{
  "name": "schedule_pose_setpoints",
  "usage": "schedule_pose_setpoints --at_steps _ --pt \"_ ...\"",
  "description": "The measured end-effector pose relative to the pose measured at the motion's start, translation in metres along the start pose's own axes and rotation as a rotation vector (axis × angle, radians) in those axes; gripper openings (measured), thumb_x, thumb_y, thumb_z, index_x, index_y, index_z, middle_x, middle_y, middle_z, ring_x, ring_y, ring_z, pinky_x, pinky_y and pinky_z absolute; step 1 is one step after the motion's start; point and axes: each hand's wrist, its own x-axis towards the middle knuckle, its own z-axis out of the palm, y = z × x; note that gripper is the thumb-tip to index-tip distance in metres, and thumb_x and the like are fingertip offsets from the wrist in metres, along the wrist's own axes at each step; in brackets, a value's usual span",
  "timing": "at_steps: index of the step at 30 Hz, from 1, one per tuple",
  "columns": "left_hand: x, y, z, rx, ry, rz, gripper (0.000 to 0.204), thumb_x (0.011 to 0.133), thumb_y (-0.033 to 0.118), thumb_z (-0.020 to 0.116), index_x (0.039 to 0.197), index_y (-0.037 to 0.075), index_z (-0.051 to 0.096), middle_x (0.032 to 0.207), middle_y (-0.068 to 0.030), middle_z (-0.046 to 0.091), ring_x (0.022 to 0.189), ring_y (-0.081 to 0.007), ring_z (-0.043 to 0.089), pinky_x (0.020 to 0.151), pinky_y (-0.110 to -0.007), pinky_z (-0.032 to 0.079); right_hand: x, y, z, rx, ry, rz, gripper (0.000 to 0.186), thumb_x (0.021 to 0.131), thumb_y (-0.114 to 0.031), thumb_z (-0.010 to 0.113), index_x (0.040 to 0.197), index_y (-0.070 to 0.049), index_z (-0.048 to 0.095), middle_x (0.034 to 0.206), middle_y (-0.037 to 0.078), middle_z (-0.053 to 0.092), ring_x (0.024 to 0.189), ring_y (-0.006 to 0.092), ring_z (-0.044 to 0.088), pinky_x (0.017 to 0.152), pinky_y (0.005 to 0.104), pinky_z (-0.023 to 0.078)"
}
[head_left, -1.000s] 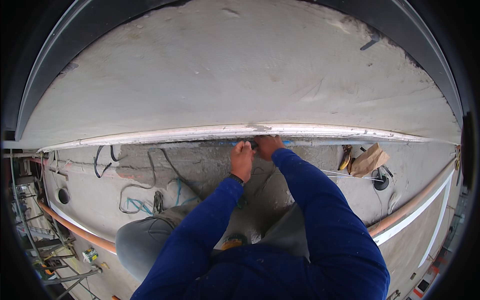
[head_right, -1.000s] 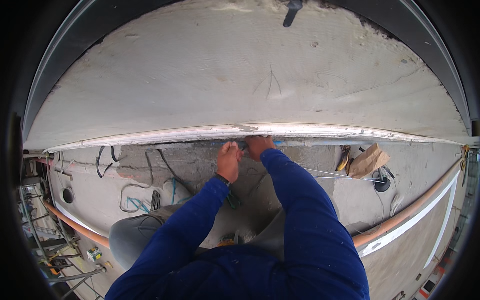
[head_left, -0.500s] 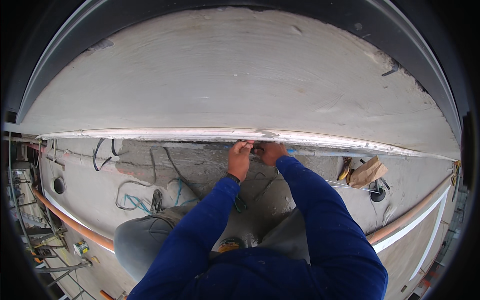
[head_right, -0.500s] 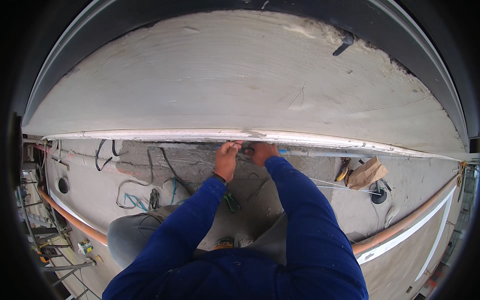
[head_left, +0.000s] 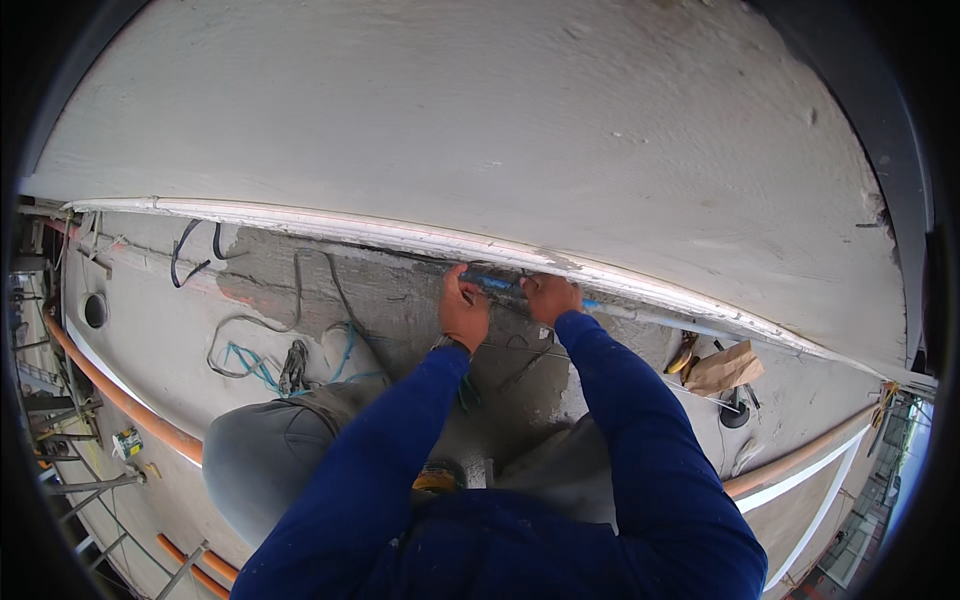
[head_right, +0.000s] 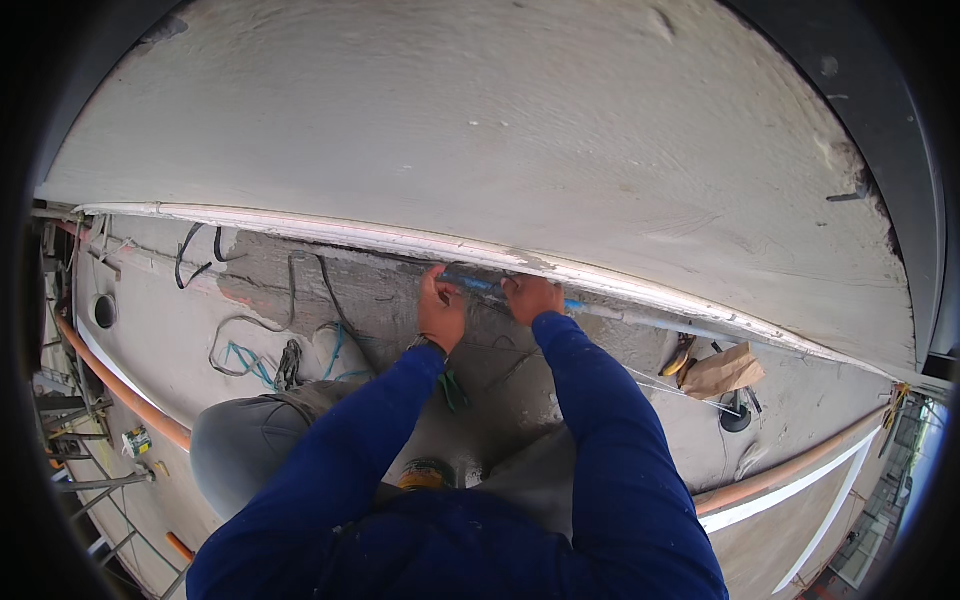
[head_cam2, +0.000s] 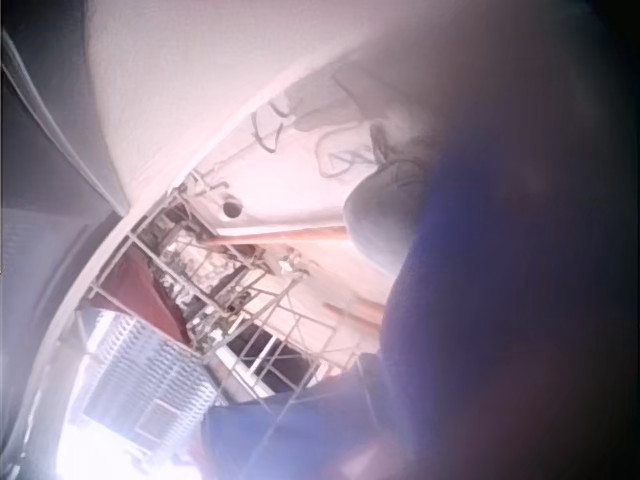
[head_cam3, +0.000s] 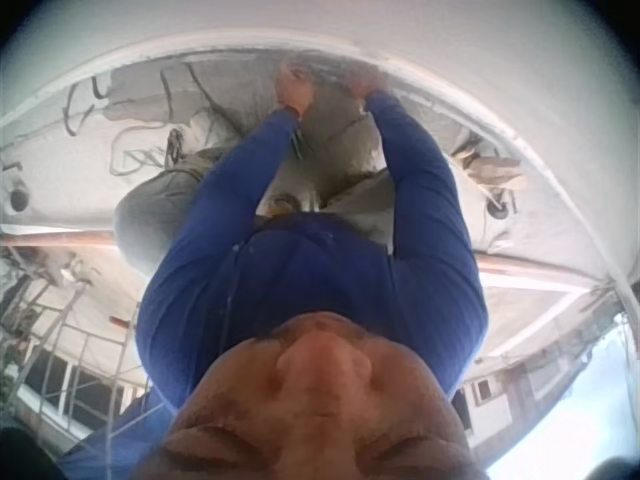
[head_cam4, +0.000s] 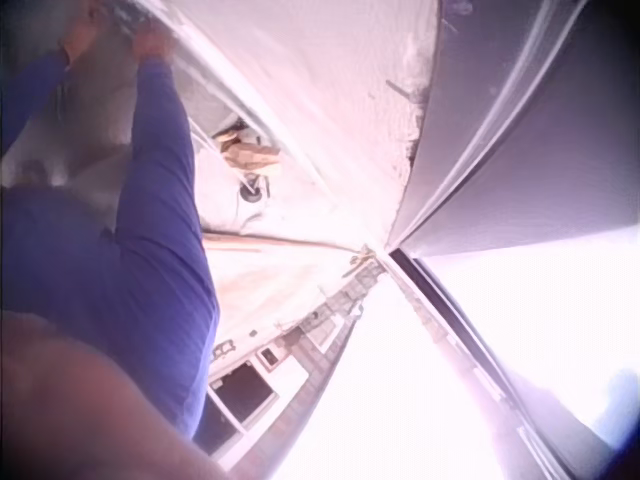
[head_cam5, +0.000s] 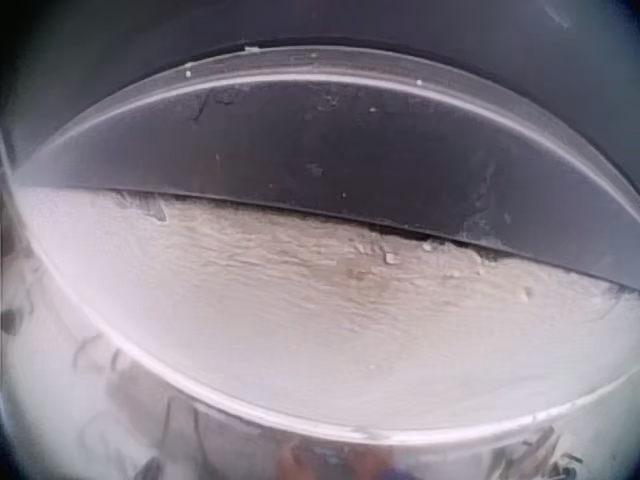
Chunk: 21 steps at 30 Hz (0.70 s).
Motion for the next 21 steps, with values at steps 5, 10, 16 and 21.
schedule_pose_setpoints --at_steps 5,10,16,21 --pt "-0.012 0.017 -0.001 0.291 -0.304 0.407 0.050 0.087 -0.001 0.059 0.136 0.009 0.060 0.128 -0.0156 0.065 0.108 -0.0343 0.066 0.089 -0.041 0.055 0.002 -0.006 0.002 0.001 -0.005 -0.028 0.042 0.100 -0.049 0.052 0.104 -0.017 0.079 0.110 0.013 0.077 0.111 0.0412 0.068 0.108 0.0598 0.042" --pt "0.009 0.012 0.014 0.277 -0.535 0.451 0.057 0.088 0.002 0.055 0.143 0.012 0.058 0.147 -0.0181 0.058 0.130 -0.0366 0.059 0.104 -0.045 0.051 0.012 0.012 0.015 -0.118 -0.009 -0.037 0.040 0.098 -0.044 0.051 0.112 -0.018 0.078 0.118 0.015 0.075 0.114 0.0381 0.069 0.113 0.0622 0.037" --pt "0.016 0.003 0.023 0.295 -0.561 0.273 0.055 0.088 0.004 0.055 0.142 0.013 0.059 0.142 -0.0170 0.061 0.129 -0.0376 0.059 0.107 -0.046 0.050 0.003 0.001 0.009 -0.126 -0.038 -0.010 0.039 0.099 -0.043 0.052 0.108 -0.017 0.079 0.111 0.015 0.076 0.110 0.0386 0.069 0.109 0.0604 0.040" --pt "0.032 0.000 0.029 0.320 -0.625 0.174 0.044 0.089 0.006 0.059 0.133 0.010 0.061 0.130 -0.0187 0.068 0.122 -0.0386 0.063 0.101 -0.047 0.052 -0.004 0.006 0.013 -0.007 0.090 -0.078 0.039 0.095 -0.050 0.062 0.106 -0.016 0.079 0.099 0.018 0.076 0.100 0.0431 0.070 0.099 0.0555 0.049"
